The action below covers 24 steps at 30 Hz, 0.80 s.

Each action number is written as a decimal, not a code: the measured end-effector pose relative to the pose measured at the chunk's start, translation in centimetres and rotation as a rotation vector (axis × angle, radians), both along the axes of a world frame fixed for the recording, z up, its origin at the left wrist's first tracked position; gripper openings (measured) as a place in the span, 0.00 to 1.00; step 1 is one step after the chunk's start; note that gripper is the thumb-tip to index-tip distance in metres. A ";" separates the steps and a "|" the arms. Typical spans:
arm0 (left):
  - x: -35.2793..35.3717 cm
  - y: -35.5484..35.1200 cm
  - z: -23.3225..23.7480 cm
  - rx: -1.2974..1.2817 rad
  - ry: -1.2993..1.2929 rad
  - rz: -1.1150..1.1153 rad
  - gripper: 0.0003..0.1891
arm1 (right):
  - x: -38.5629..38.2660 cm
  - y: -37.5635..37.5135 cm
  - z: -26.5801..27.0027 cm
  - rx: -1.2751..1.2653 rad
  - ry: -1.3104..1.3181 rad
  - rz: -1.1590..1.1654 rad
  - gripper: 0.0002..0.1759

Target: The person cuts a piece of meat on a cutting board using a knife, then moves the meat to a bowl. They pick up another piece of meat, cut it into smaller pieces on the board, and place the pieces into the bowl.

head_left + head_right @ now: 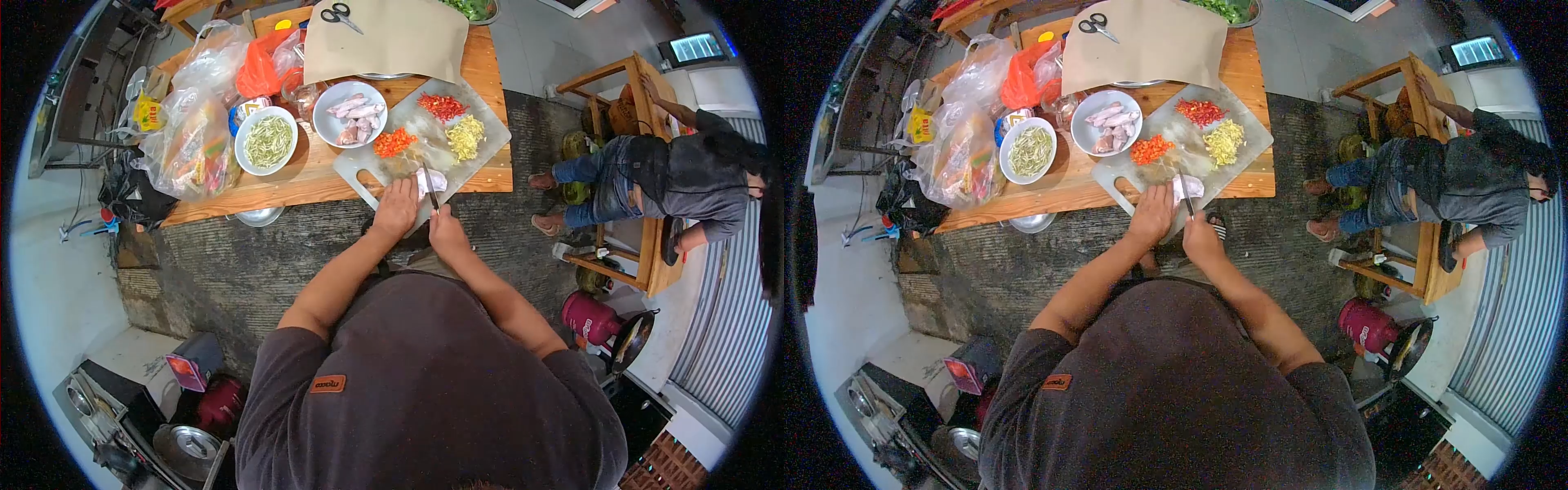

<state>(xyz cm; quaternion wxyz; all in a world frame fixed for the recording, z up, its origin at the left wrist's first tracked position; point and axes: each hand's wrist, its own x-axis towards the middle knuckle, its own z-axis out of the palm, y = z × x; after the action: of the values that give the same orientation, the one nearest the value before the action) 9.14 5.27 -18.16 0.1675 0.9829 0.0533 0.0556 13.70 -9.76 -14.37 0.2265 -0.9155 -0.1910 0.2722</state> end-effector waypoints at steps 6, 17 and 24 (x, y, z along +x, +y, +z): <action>0.1 0.2 -0.4 -0.008 0.014 -0.023 0.30 | 2.2 2.2 0.2 0.024 -0.013 -0.014 0.20; 0.5 0.4 0.8 -0.132 -0.002 0.010 0.27 | 2.4 1.2 -2.0 0.073 -0.086 -0.033 0.20; 1.4 0.2 0.9 -0.158 -0.004 0.019 0.22 | 0.6 -2.8 2.3 0.140 -0.062 -0.074 0.20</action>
<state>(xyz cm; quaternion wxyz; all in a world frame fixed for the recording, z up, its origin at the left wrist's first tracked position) 10.59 5.46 -17.23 0.2439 0.9660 0.0666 0.0546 14.32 -12.52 -12.08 0.2938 -0.9119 -0.1827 0.2210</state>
